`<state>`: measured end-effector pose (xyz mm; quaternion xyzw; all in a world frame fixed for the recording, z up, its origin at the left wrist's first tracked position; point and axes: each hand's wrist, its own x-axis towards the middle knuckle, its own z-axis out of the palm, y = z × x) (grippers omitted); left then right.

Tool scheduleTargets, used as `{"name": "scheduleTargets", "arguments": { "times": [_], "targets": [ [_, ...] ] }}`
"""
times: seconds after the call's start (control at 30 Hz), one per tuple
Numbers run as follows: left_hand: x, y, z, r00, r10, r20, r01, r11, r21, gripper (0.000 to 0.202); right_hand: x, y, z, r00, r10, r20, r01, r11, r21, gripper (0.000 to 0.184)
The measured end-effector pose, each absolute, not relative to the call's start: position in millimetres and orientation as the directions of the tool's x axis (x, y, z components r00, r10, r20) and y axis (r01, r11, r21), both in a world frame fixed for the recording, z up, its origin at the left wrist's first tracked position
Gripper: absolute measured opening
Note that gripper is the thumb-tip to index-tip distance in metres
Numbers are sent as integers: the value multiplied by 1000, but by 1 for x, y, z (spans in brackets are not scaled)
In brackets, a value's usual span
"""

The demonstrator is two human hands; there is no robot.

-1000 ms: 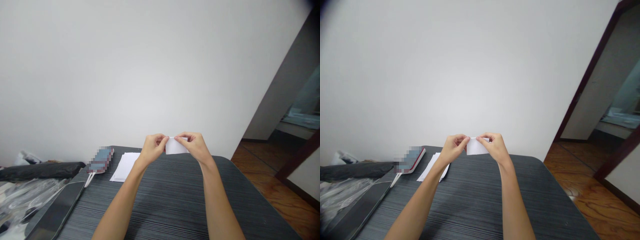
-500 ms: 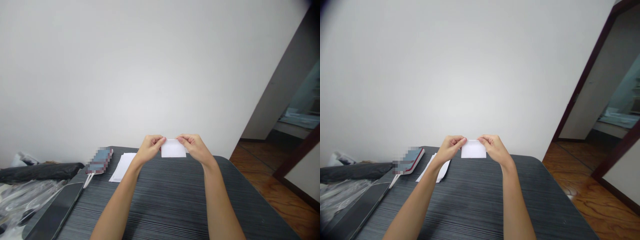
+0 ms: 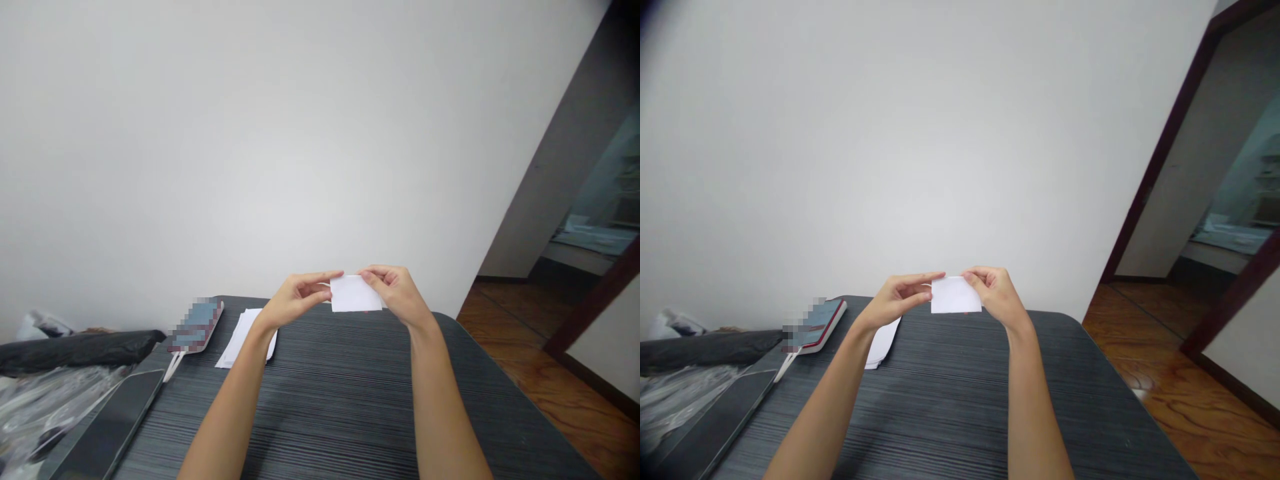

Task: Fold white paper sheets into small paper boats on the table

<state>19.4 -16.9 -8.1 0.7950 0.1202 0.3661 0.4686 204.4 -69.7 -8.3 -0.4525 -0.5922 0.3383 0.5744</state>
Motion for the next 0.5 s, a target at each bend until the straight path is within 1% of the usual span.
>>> {"name": "scheduleTargets", "arguments": {
  "times": [0.07, 0.17, 0.4, 0.47, 0.5],
  "targets": [
    [19, -16, -9, 720, 522, 457, -168, -508, 845, 40, 204, -70, -8, 60, 926, 372, 143, 360, -922, 27],
    [19, -14, -9, 701, 525, 482, -203, -501, 841, 34, 205, -70, -8, 37, 929, 369, 158, 359, -920, 27],
    [18, -15, -5, 662, 497, 560, -178, -622, 763, 13, 203, -71, -6, -4, 910, 414, 256, 401, -880, 26],
    [18, -15, -4, 692, 471, 547, -171, -629, 758, 13, 203, -71, -6, -16, 909, 416, 256, 406, -877, 26],
    [17, -15, -4, 716, 457, 528, -165, -624, 764, 17, 204, -71, -7, -18, 910, 415, 254, 406, -878, 26]
  ]
}}
